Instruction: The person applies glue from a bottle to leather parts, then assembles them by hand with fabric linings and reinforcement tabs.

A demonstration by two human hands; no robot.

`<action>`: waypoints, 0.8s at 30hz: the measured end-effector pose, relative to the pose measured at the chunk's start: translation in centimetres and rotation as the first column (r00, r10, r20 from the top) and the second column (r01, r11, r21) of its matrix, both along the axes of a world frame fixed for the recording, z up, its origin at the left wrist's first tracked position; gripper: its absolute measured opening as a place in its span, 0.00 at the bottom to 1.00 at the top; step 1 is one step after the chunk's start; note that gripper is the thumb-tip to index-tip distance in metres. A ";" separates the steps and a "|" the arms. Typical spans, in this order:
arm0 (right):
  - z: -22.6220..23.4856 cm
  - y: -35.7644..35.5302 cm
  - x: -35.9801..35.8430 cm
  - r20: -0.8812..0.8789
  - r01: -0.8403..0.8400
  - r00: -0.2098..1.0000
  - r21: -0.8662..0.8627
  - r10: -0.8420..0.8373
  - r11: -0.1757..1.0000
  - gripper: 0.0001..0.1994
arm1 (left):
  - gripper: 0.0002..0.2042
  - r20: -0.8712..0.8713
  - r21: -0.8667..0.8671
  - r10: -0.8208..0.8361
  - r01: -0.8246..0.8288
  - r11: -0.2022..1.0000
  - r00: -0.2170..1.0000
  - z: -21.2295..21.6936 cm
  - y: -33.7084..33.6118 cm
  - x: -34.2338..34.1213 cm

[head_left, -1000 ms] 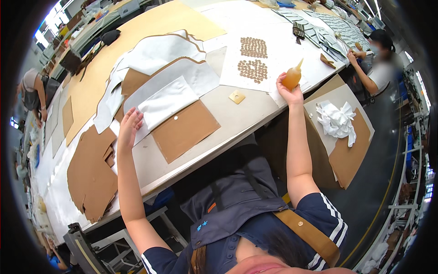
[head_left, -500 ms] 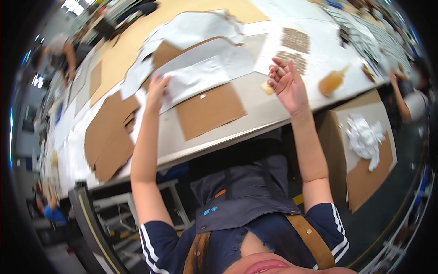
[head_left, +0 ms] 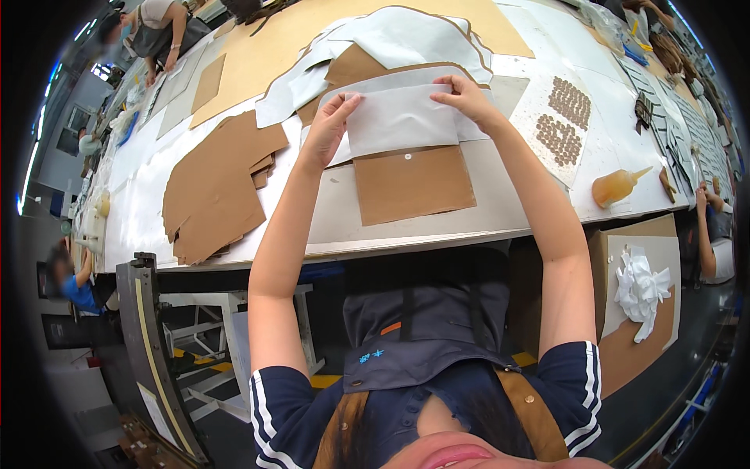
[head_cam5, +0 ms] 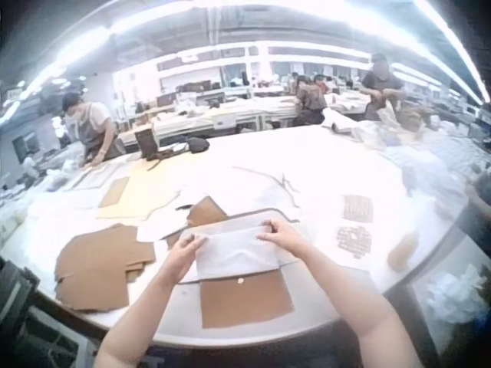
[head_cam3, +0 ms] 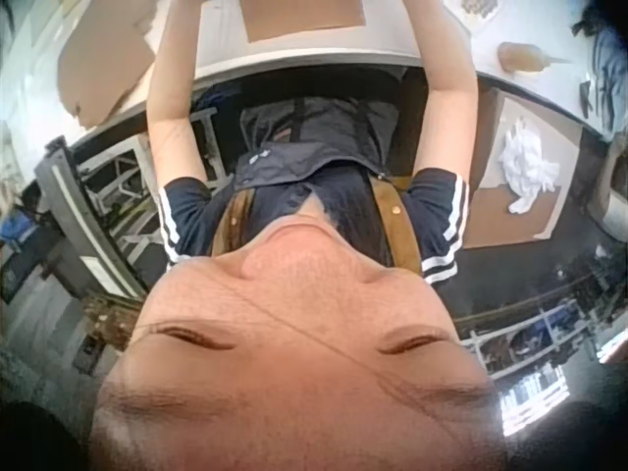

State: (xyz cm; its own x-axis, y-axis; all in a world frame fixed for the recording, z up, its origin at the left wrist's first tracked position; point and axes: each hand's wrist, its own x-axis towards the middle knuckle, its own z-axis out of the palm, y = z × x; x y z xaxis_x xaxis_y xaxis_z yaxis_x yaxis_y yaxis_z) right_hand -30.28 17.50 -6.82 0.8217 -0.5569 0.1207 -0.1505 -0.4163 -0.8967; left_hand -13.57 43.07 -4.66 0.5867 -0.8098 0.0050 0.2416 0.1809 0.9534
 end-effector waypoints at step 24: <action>0.5 -1.7 -2.0 0.041 -0.156 0.987 0.090 0.153 0.984 0.20 | 0.14 0.184 0.012 0.269 -0.276 0.961 0.945 -2.3 -0.3 1.1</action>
